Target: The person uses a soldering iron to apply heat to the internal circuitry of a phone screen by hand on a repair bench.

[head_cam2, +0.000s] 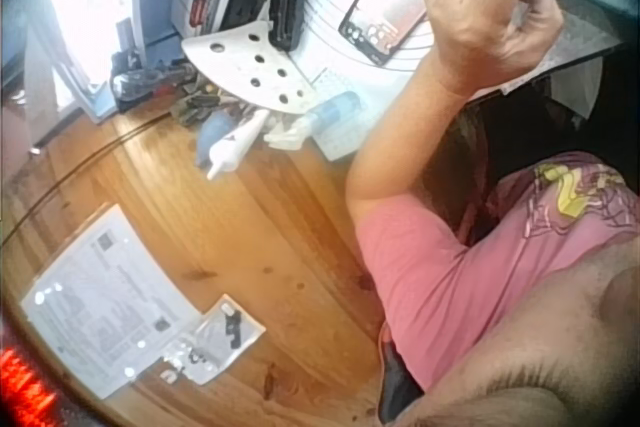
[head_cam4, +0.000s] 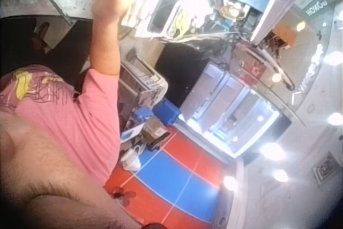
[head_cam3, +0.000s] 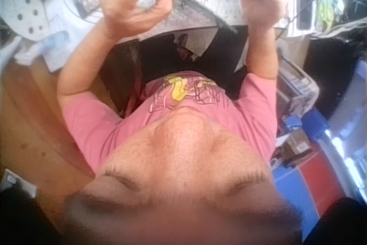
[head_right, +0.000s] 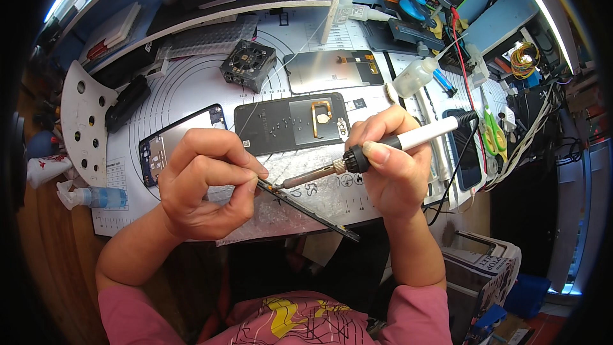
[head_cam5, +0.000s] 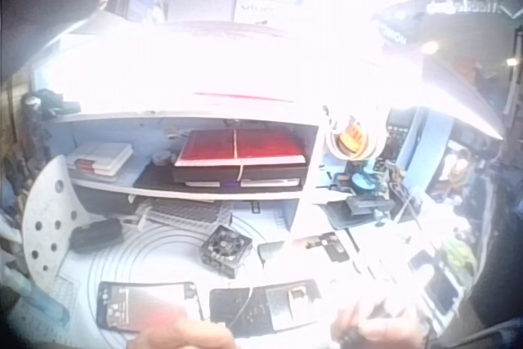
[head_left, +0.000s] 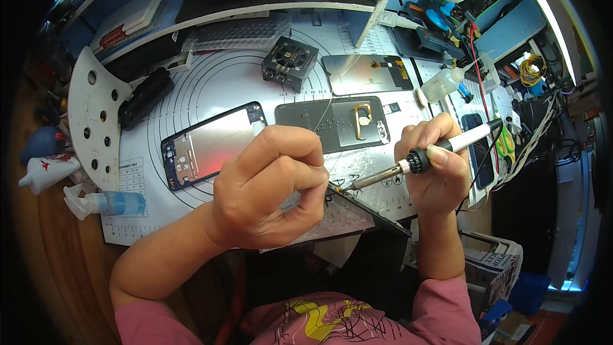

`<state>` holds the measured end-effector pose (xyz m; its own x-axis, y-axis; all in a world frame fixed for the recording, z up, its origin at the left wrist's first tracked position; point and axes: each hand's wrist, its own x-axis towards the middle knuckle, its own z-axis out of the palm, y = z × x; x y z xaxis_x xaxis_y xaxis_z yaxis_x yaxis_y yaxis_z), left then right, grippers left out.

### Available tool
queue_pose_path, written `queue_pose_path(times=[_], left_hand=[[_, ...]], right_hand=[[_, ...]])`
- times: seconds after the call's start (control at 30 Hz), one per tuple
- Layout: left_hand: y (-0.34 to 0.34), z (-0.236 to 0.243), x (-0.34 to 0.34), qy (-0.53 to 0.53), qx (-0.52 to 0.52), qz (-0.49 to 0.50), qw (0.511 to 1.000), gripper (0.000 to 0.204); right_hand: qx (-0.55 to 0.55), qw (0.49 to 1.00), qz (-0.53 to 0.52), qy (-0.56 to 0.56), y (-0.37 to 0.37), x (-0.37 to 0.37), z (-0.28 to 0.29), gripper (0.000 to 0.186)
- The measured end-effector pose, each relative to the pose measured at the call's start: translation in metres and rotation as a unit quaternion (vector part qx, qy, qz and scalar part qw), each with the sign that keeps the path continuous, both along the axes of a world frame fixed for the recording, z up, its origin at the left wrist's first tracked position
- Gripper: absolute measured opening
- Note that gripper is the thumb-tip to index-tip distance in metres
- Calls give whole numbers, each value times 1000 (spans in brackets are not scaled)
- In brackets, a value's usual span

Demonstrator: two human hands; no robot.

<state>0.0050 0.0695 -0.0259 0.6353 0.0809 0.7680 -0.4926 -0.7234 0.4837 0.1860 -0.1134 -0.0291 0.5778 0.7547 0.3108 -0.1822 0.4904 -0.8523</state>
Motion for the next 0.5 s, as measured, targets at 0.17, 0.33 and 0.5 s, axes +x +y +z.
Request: queue_pose_path(times=[0.17,0.33,0.5], left_hand=[[0,0,0,0,0,0,1000,26],[0,-1,0,0,-2,0,1000,26],[0,0,0,-1,0,-2,1000,26]], right_hand=[[-1,1000,1,-2,1,0,-1,21],[0,1000,-1,19,1,-1,3,21],[-13,1000,-13,22,0,-1,0,21]])
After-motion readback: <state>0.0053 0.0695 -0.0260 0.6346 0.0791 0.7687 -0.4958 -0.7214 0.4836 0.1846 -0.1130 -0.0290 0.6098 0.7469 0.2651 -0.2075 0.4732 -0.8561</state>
